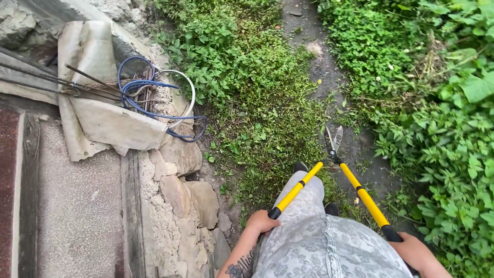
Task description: The person uses long-handled hedge shears to cut back low-growing grass and leafy ground cover along the edge of a stone path, swinging the shears repeatedly to snip vegetation and moving along the path to trim new patches.
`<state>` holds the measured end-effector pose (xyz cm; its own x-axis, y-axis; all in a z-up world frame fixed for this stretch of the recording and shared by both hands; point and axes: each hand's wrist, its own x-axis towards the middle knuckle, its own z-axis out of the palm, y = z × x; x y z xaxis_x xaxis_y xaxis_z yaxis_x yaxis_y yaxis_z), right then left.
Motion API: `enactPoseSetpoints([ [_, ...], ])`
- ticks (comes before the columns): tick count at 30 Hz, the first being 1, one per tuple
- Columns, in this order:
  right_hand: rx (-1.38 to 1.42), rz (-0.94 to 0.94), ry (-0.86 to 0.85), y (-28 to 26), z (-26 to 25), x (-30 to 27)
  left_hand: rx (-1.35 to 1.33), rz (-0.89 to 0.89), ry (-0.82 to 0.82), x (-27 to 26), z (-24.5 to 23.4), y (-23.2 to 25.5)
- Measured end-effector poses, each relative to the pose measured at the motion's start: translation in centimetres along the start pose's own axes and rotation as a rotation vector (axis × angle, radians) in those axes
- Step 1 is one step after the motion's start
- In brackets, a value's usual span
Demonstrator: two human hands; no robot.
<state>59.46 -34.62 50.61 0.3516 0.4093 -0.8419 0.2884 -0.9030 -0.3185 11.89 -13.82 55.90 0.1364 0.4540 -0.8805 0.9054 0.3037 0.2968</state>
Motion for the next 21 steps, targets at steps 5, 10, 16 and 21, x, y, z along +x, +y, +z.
enactPoseSetpoints([
  [5, -0.391, 0.021, 0.024, -9.7, -0.8, 1.5, -0.379, -0.127, -0.252, 8.4, -2.9, -2.2],
  [10, -0.352, 0.12, -0.067, -17.5, -2.0, 7.5, -0.39, -0.221, -0.3, 12.5, -8.9, 0.1],
  [16, -0.286, 0.145, -0.308, -26.2, -4.6, 15.5, -0.304, -0.221, -0.185, 14.7, -13.6, 2.0],
  [21, -0.107, 0.131, -0.34, -31.5, -4.4, 16.4, -0.291, -0.24, -0.095, 16.2, -17.4, 3.0],
])
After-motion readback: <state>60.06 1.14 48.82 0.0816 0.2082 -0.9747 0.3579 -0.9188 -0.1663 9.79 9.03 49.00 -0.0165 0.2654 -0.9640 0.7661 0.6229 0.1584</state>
